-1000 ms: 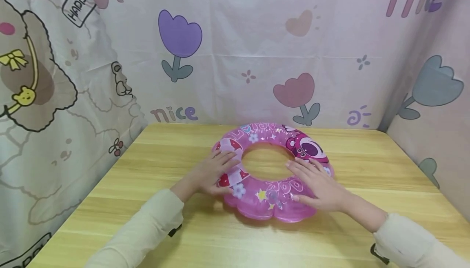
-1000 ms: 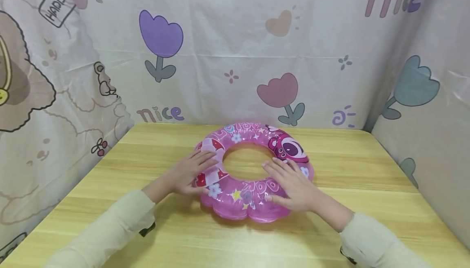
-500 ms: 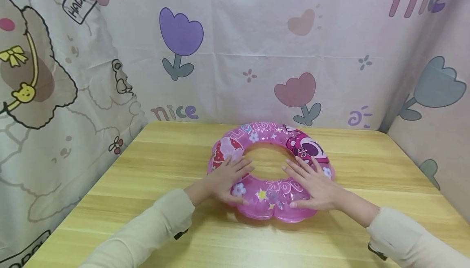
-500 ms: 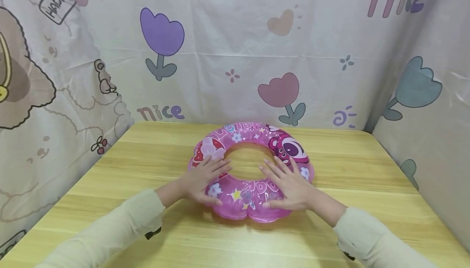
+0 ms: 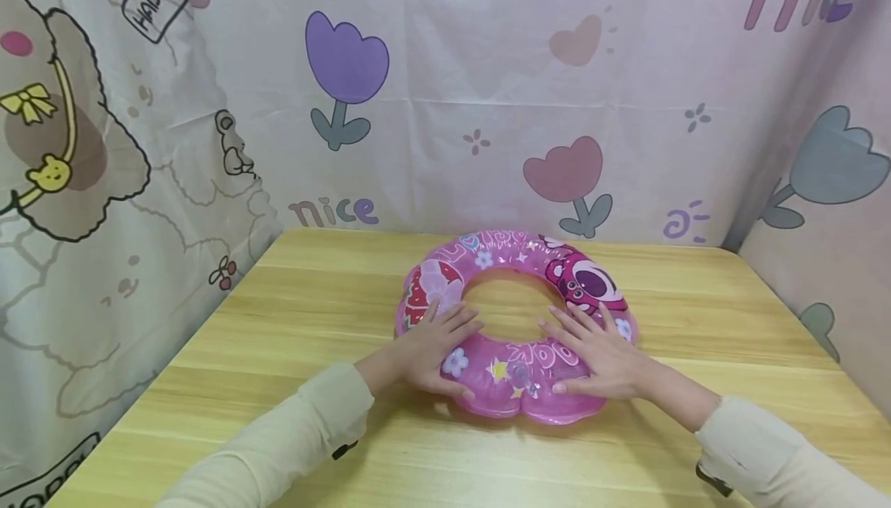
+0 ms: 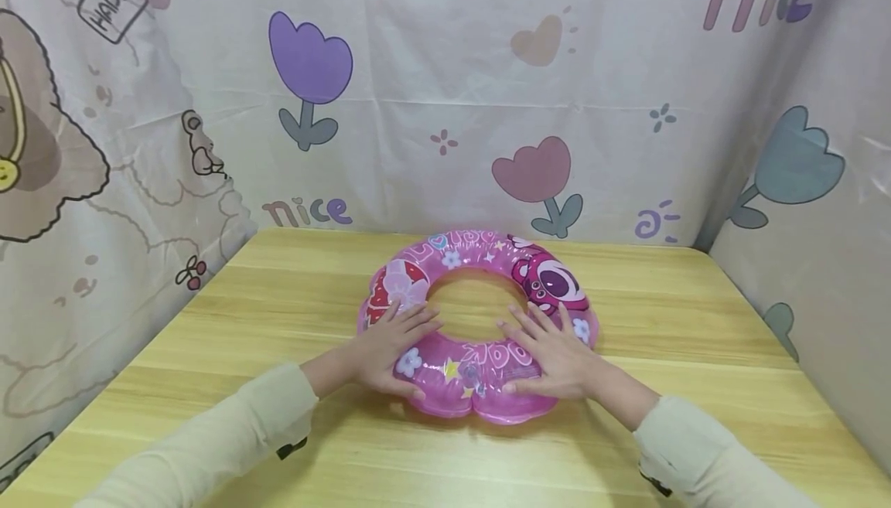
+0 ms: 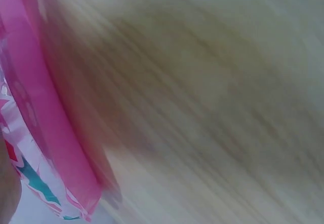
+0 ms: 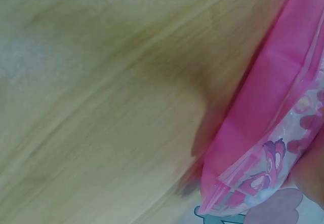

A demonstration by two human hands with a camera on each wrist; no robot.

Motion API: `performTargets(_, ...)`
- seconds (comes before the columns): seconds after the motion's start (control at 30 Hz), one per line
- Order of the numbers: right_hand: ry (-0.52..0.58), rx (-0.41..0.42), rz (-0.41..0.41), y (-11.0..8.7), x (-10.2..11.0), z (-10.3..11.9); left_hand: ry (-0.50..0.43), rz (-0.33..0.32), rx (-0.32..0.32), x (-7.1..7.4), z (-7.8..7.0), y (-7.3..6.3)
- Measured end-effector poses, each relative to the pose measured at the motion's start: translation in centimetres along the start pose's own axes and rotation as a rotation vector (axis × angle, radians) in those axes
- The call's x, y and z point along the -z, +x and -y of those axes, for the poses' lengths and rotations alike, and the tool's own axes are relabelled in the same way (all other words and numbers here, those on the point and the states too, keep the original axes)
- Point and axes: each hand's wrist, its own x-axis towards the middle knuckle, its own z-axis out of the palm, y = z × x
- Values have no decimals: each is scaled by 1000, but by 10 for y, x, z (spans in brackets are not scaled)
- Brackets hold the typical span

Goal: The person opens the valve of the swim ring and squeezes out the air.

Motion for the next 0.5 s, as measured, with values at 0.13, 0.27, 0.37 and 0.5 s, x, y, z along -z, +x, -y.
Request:
performTargets(0.13,0,-2,-8,-1,-1,0,18,4,5,-3,0,1)
performTargets(0.27,6,-8,-1,-1,-3,-1,49,14,6,-5,1,1)
performTargets(0.37,10,-14,4,-2,-5,-1,75,16,6,-7,0,0)
performTargets(0.5,8,-15,5,-2,-7,-2,79,19,11,-9,0,0)
